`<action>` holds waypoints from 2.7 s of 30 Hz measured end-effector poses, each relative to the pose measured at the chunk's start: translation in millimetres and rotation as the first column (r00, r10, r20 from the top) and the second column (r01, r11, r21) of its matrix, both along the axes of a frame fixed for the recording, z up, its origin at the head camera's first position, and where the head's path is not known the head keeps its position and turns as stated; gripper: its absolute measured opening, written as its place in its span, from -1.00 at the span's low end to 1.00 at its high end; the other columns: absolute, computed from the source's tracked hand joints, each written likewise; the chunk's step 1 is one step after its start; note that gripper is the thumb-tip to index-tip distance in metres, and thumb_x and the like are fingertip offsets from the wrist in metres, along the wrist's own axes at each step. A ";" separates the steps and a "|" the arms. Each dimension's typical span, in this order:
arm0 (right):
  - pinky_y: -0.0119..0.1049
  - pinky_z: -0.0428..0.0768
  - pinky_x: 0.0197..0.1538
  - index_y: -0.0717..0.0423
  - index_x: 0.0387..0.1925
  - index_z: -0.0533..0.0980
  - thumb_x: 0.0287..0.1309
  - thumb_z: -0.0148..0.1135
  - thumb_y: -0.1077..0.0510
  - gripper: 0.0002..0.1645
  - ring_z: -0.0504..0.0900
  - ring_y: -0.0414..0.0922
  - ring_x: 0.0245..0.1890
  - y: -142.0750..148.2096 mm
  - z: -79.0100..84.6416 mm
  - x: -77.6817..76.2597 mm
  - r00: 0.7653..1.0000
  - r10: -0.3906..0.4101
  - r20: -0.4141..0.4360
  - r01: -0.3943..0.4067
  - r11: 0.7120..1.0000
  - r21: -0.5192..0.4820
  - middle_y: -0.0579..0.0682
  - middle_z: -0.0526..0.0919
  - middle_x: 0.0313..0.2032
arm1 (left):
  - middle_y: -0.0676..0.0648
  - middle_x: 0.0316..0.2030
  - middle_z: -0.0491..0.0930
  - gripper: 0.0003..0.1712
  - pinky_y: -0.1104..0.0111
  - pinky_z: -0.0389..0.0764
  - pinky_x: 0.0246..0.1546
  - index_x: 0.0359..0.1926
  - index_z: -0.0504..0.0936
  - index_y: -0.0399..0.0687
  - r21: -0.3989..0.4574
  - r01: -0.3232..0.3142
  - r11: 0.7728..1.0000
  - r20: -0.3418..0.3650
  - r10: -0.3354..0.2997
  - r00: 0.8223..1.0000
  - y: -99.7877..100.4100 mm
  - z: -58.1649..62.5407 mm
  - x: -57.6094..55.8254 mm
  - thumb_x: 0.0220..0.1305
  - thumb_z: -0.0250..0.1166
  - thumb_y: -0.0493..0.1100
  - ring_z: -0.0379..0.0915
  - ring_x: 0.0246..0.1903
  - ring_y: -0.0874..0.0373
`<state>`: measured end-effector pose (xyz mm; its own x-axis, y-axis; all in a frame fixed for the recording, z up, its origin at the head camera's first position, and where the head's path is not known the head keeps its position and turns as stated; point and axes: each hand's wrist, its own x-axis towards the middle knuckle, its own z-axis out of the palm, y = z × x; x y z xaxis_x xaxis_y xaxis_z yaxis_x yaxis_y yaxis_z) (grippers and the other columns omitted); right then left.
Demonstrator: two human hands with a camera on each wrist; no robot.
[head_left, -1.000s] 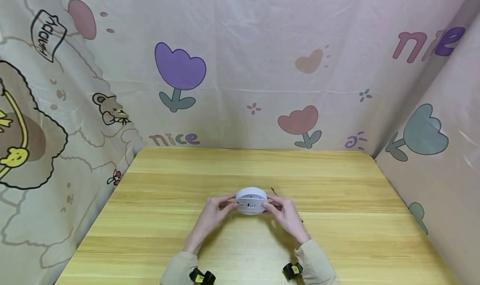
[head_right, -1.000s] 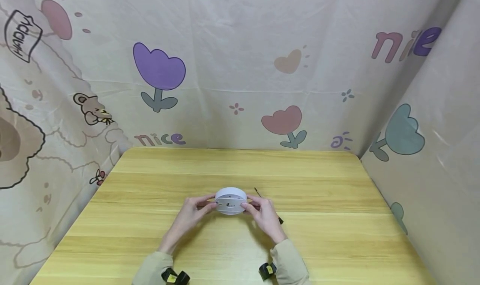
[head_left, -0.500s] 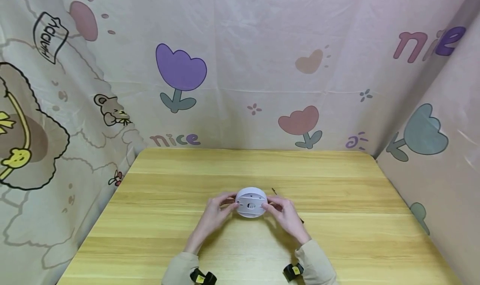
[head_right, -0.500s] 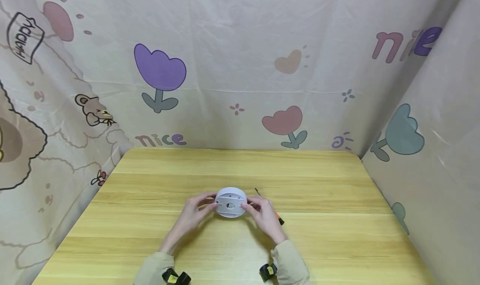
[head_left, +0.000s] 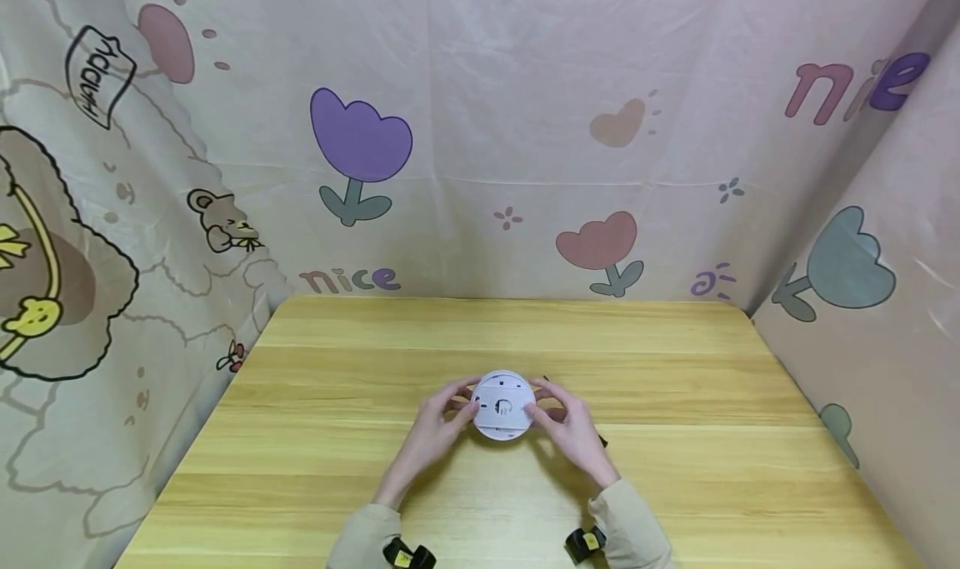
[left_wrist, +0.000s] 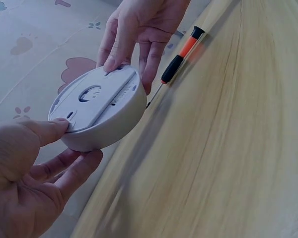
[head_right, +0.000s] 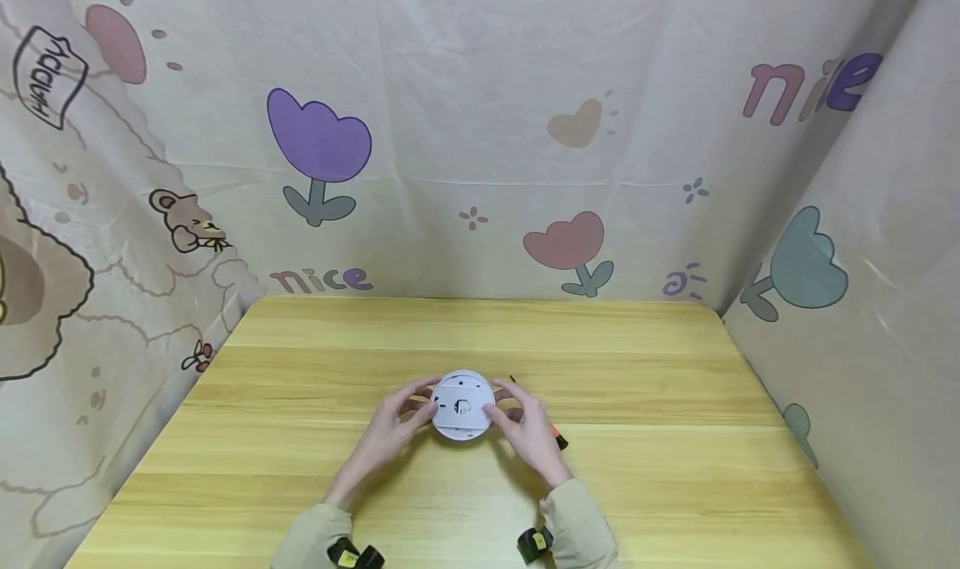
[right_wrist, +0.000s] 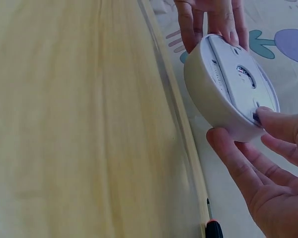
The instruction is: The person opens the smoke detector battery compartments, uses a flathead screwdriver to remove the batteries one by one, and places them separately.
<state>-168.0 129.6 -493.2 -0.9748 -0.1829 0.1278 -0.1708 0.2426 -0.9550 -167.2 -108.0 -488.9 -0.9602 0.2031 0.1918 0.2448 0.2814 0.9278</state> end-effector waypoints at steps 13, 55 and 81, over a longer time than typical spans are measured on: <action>-0.44 0.74 -0.05 0.22 0.24 0.47 0.21 0.33 0.34 -0.45 0.75 0.09 -0.13 1.0 -2.3 0.9 0.998 0.044 -0.047 -0.043 0.999 0.013 0.35 0.60 0.07 | -0.24 -0.09 0.66 -0.53 0.52 0.71 -0.21 0.27 0.56 -0.12 -0.021 0.010 1.000 0.040 -0.009 0.999 -1.5 -1.6 0.3 0.35 0.28 -0.30 0.67 -0.22 0.07; -0.54 0.70 -0.14 0.22 0.27 0.45 0.09 0.49 0.23 -0.29 0.71 -0.08 -0.20 5.2 -4.3 2.1 0.986 0.167 0.011 -0.168 0.982 0.087 0.32 0.49 0.25 | -0.33 0.21 0.51 -0.20 0.57 0.66 -0.19 0.37 0.41 -0.23 -0.202 0.115 0.973 0.052 -0.107 0.993 -2.1 -9.6 2.4 0.16 0.49 -0.10 0.59 -0.16 0.11; -0.53 0.69 -0.16 0.18 0.23 0.51 0.04 0.54 0.13 -0.29 0.72 -0.04 -0.13 3.0 -3.4 -1.6 0.995 0.100 0.013 -0.101 0.968 0.230 0.23 0.61 0.17 | -0.37 0.36 0.40 -0.12 0.05 0.54 0.31 0.41 0.34 -0.26 -0.201 0.093 0.975 0.091 -0.076 0.993 7.5 -10.0 2.9 0.16 0.49 -0.03 0.48 0.29 -0.24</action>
<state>-169.5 132.6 -496.5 -0.9501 -0.3042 0.0691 -0.2039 0.4380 -0.8756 -164.2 -100.4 -498.9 -0.9487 0.3106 0.0587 0.2009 0.4488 0.8708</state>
